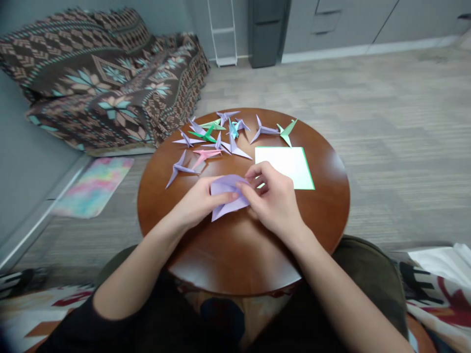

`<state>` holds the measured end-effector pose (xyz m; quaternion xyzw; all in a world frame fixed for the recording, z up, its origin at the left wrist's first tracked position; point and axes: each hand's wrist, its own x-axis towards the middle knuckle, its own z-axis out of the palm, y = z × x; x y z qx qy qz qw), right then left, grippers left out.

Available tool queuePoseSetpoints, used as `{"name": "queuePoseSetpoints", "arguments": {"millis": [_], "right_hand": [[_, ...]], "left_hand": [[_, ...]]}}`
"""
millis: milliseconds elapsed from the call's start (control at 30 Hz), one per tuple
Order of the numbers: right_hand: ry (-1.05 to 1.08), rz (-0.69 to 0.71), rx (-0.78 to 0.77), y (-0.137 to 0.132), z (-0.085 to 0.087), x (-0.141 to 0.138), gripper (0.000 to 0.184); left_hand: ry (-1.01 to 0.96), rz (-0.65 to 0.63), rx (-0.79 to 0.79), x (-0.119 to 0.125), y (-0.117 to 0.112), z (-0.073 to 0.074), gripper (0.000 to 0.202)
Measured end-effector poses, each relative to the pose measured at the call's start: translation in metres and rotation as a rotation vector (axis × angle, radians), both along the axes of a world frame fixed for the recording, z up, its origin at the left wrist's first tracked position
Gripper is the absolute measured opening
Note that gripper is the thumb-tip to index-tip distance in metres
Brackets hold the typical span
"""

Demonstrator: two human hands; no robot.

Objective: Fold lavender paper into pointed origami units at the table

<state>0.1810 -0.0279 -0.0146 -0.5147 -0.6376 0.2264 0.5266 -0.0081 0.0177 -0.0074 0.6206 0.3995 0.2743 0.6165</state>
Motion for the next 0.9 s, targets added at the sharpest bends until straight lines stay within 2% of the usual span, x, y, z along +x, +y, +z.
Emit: {"name": "queuePoseSetpoints", "arguments": {"millis": [67, 100, 233, 333, 467, 600, 767, 900], "right_hand": [[0.134, 0.146, -0.069, -0.001, 0.004, 0.003, 0.016], [0.195, 0.196, -0.083, -0.001, 0.005, 0.005, 0.023], [0.181, 0.305, -0.148, -0.001, 0.009, 0.013, 0.023], [0.220, 0.382, -0.224, 0.000, 0.009, 0.017, 0.026], [0.329, 0.444, -0.308, 0.000, 0.010, 0.020, 0.035], [0.427, 0.546, -0.473, 0.001, 0.010, 0.021, 0.044], [0.454, 0.549, -0.592, 0.001, 0.007, 0.019, 0.049], [0.372, 0.516, -0.587, 0.000, 0.009, 0.016, 0.047]], "left_hand": [[-0.035, 0.037, -0.006, -0.002, 0.000, 0.000, 0.028], [-0.058, 0.049, -0.028, -0.002, 0.001, 0.000, 0.028], [-0.159, 0.047, -0.168, -0.004, 0.001, -0.001, 0.038], [-0.177, 0.036, -0.212, -0.005, 0.001, -0.001, 0.041], [-0.159, 0.019, -0.216, -0.007, -0.001, 0.002, 0.044], [-0.104, -0.047, -0.178, -0.010, -0.003, 0.006, 0.044], [0.035, -0.111, -0.112, -0.009, -0.007, 0.010, 0.046], [0.043, -0.130, -0.110, -0.008, -0.007, 0.007, 0.044]]}}
